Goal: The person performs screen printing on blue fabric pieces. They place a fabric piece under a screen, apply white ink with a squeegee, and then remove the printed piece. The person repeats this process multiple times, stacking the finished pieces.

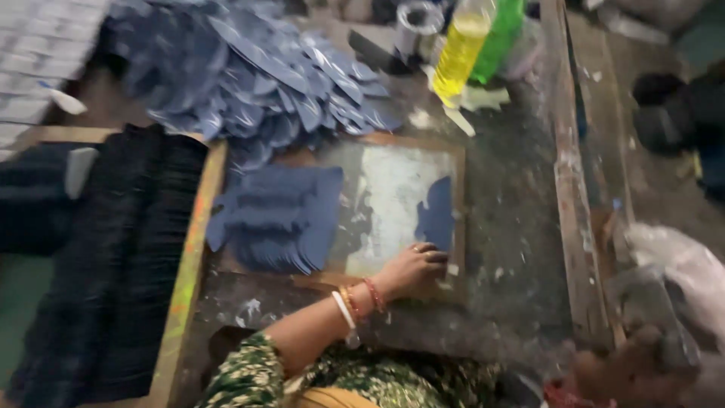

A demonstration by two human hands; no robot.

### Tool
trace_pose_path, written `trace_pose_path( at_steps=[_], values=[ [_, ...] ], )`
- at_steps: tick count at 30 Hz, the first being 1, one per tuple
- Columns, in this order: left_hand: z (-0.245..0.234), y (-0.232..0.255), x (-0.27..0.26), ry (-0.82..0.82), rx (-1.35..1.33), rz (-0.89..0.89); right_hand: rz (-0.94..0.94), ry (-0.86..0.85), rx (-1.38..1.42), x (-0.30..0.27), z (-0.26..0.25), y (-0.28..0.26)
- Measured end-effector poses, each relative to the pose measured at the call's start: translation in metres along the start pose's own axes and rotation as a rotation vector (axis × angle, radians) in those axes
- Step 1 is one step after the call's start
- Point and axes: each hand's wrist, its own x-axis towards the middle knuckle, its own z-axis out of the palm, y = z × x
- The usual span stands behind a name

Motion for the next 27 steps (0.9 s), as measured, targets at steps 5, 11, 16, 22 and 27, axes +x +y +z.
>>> trace_pose_path(
  at_steps=[5,11,16,22,27],
  values=[
    [-0.021,0.006,0.001,-0.118,-0.091,0.035,0.048,0.055,0.074,0.031,0.048,0.0],
    [-0.003,-0.009,-0.006,-0.089,-0.129,0.007,0.158,0.163,0.082,0.009,0.037,0.039],
    [-0.045,0.031,-0.002,-0.171,-0.085,0.017,0.101,0.051,0.055,0.005,0.049,-0.004],
    [-0.048,0.062,-0.064,-0.046,-1.08,-0.409,0.028,-0.459,-0.027,-0.024,0.062,-0.01],
    [-0.083,0.08,-0.077,-0.185,-0.602,-0.942,0.135,-0.913,-0.381,-0.017,0.065,0.046]
  ],
)
